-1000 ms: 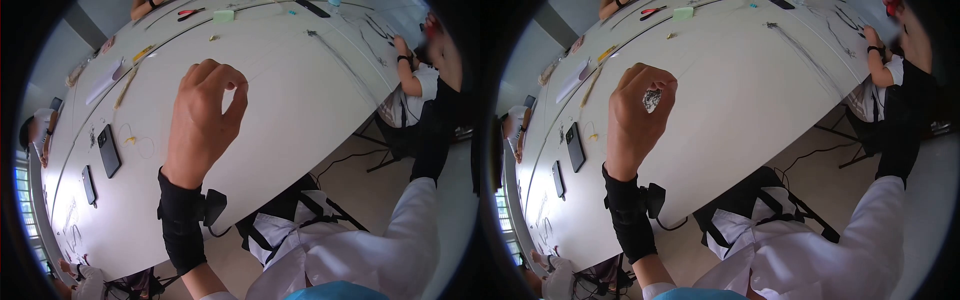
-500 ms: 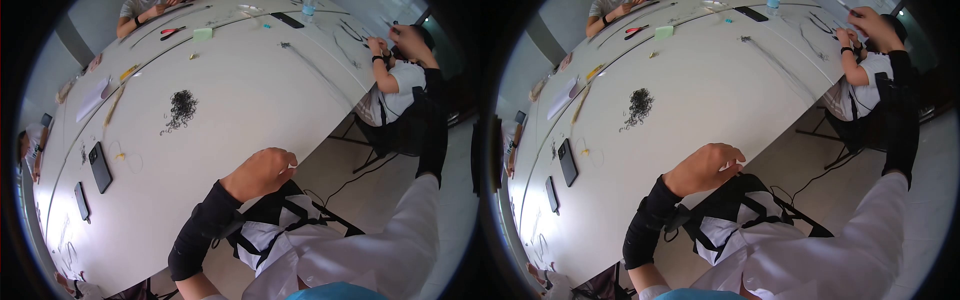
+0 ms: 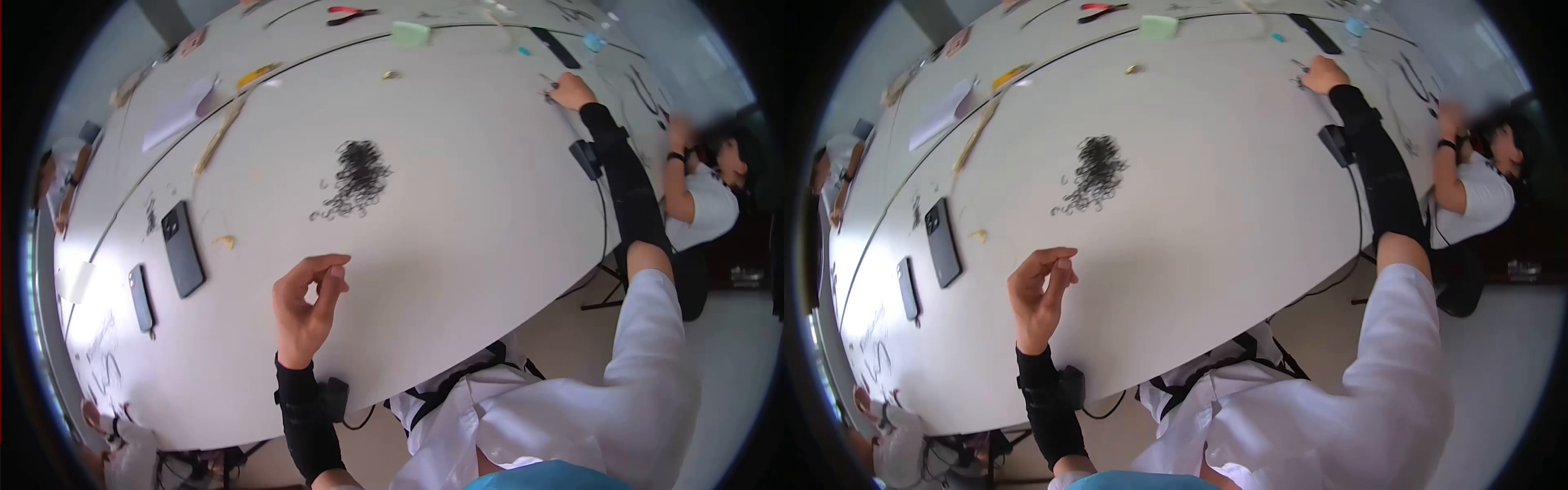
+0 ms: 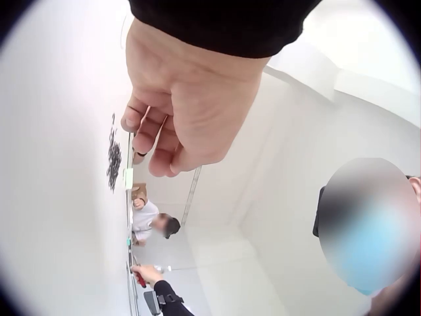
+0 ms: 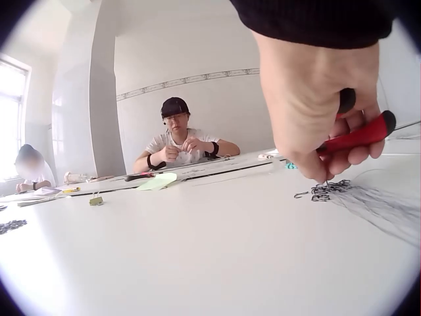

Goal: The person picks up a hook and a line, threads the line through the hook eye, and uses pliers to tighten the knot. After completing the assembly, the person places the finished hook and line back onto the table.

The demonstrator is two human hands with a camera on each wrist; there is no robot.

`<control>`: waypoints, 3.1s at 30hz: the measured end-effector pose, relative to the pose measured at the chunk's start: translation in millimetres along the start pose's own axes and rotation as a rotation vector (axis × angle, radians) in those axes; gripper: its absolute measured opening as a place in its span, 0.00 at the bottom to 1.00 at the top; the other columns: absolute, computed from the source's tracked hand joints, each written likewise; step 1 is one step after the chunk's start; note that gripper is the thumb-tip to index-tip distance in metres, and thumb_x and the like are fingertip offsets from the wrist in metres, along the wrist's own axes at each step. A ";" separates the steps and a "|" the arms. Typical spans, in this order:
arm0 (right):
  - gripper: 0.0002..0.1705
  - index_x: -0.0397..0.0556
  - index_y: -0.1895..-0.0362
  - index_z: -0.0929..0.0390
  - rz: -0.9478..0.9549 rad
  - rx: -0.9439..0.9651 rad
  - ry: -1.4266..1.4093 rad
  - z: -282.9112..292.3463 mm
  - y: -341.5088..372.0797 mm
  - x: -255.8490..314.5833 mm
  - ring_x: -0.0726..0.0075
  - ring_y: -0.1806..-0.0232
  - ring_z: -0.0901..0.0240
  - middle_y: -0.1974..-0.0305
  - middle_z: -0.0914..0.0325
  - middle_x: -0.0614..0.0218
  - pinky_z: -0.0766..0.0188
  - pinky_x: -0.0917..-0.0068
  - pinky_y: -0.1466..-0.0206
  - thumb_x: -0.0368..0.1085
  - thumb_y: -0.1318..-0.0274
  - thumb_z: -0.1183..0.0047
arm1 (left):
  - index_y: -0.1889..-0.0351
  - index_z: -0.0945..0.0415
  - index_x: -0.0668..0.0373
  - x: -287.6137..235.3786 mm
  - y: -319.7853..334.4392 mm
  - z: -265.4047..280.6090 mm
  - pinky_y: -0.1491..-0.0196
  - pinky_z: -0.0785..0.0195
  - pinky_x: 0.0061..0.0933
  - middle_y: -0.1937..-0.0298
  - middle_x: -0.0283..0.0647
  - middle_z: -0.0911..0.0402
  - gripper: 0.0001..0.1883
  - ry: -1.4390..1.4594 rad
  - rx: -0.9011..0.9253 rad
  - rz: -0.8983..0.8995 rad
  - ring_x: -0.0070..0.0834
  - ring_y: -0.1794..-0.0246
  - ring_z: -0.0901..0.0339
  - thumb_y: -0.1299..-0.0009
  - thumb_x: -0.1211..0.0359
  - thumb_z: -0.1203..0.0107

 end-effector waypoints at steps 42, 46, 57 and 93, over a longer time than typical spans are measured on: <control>0.15 0.38 0.66 0.28 0.759 0.256 -0.767 113.7 286.9 352.4 0.60 0.77 0.41 0.79 0.33 0.57 0.36 0.67 0.69 0.40 0.36 0.43 | 0.60 0.25 0.63 21.2 32.4 89.9 0.54 0.32 0.40 0.61 0.42 0.24 0.05 -0.709 -0.402 -0.117 0.42 0.59 0.29 0.32 0.78 0.42; 0.12 0.39 0.65 0.27 0.838 0.341 -0.847 94.2 319.0 408.3 0.50 0.79 0.35 0.78 0.28 0.53 0.34 0.62 0.70 0.37 0.38 0.43 | 0.56 0.23 0.61 6.4 39.8 92.7 0.53 0.32 0.39 0.59 0.40 0.23 0.08 -0.751 -0.522 -0.223 0.41 0.57 0.28 0.33 0.78 0.41; 0.13 0.38 0.68 0.25 0.671 0.408 -0.917 57.0 335.4 463.3 0.42 0.72 0.23 0.75 0.23 0.48 0.27 0.58 0.65 0.38 0.41 0.43 | 0.59 0.27 0.62 28.3 14.9 104.9 0.55 0.34 0.40 0.63 0.44 0.25 0.04 -0.776 -0.409 -0.232 0.44 0.61 0.30 0.30 0.77 0.45; 0.09 0.44 0.60 0.26 1.103 -0.062 -0.591 53.3 369.6 509.6 0.52 0.56 0.25 0.63 0.23 0.58 0.30 0.60 0.49 0.29 0.45 0.45 | 0.47 0.19 0.56 35.2 22.3 145.7 0.34 0.39 0.43 0.41 0.43 0.21 0.17 -0.805 -0.552 -0.178 0.46 0.40 0.30 0.33 0.80 0.46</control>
Point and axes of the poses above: each hand's wrist, its own y-axis away from the middle knuckle, its own z-axis out of the back of the hand, x = y × z, the point moved 9 cm from there along -y, towards the middle knuckle
